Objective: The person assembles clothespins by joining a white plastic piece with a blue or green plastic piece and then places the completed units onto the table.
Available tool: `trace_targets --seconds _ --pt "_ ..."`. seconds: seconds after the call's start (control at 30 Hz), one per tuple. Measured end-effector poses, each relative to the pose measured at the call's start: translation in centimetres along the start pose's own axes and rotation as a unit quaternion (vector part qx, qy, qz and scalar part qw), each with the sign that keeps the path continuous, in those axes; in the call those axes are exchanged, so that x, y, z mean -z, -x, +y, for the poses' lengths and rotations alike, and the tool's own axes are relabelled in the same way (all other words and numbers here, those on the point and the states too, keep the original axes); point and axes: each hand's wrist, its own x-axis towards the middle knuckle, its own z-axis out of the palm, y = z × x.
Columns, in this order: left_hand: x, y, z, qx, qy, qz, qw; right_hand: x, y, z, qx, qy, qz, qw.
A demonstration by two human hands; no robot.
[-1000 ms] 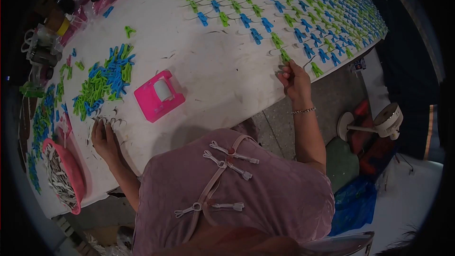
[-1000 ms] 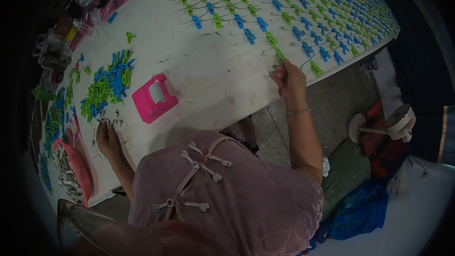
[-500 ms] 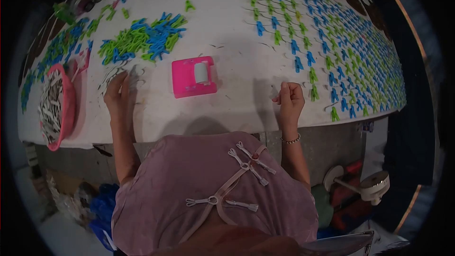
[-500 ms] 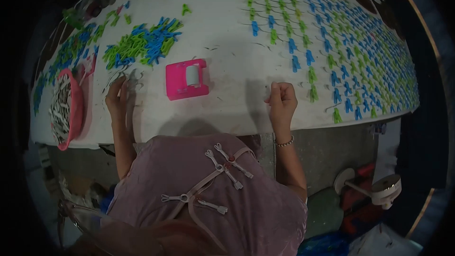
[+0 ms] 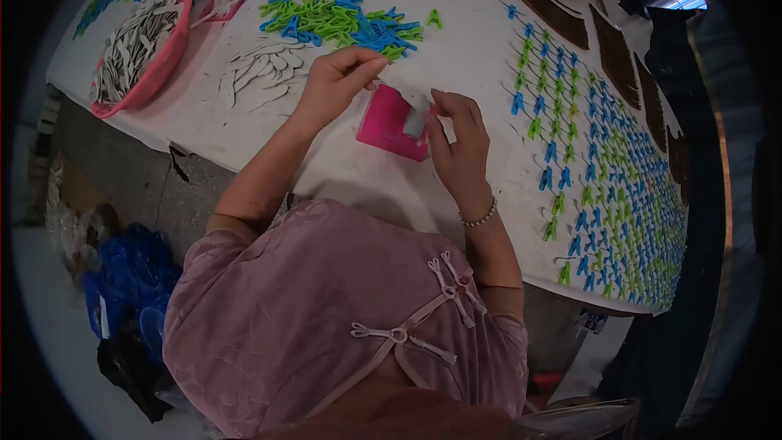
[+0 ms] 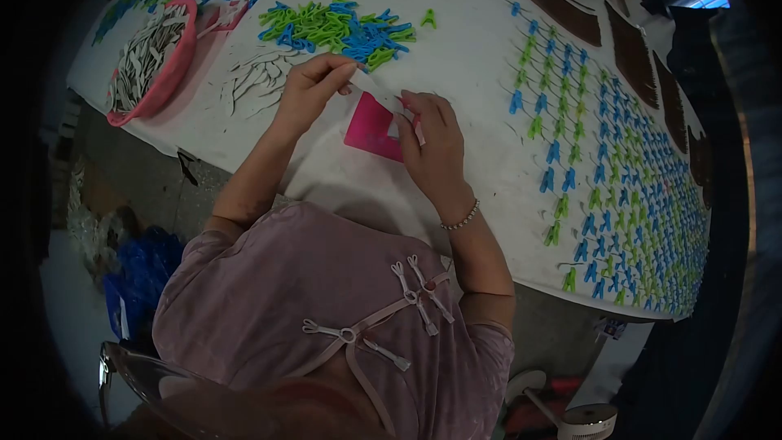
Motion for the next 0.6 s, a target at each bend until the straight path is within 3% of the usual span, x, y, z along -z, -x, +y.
trace_targets --seconds 0.03,0.1,0.23,0.27,0.33,0.4,0.43,0.6 --pt "-0.3 0.1 -0.1 -0.01 -0.019 -0.028 0.999 0.0 -0.1 0.1 0.002 -0.001 -0.003 1.0" --pt "-0.6 0.2 -0.5 -0.026 -0.026 -0.038 0.999 0.0 0.1 0.8 -0.115 -0.115 -0.061 0.985" --pt "-1.3 0.1 -0.4 -0.052 -0.062 -0.068 0.994 -0.1 1.0 2.8 -0.177 -0.172 -0.091 0.965" --pt "-1.5 0.2 -0.5 -0.049 -0.059 -0.067 0.995 -0.1 1.1 3.1 -0.138 -0.119 -0.085 0.98" --pt "-1.7 0.1 -0.6 -0.139 -0.157 -0.058 0.976 -0.4 1.2 3.7 -0.1 -0.065 -0.083 0.989" --pt "-1.7 0.0 -0.5 -0.177 -0.179 -0.067 0.965 -0.9 1.3 4.4 -0.001 0.011 -0.07 0.997" --pt "-1.6 0.0 -0.5 -0.217 -0.203 -0.078 0.952 -1.3 1.5 4.7 0.0 0.01 -0.072 0.997" --pt "-0.9 0.3 -0.5 -0.244 -0.256 -0.094 0.931 -2.7 2.1 5.7 0.024 0.023 -0.061 0.998"
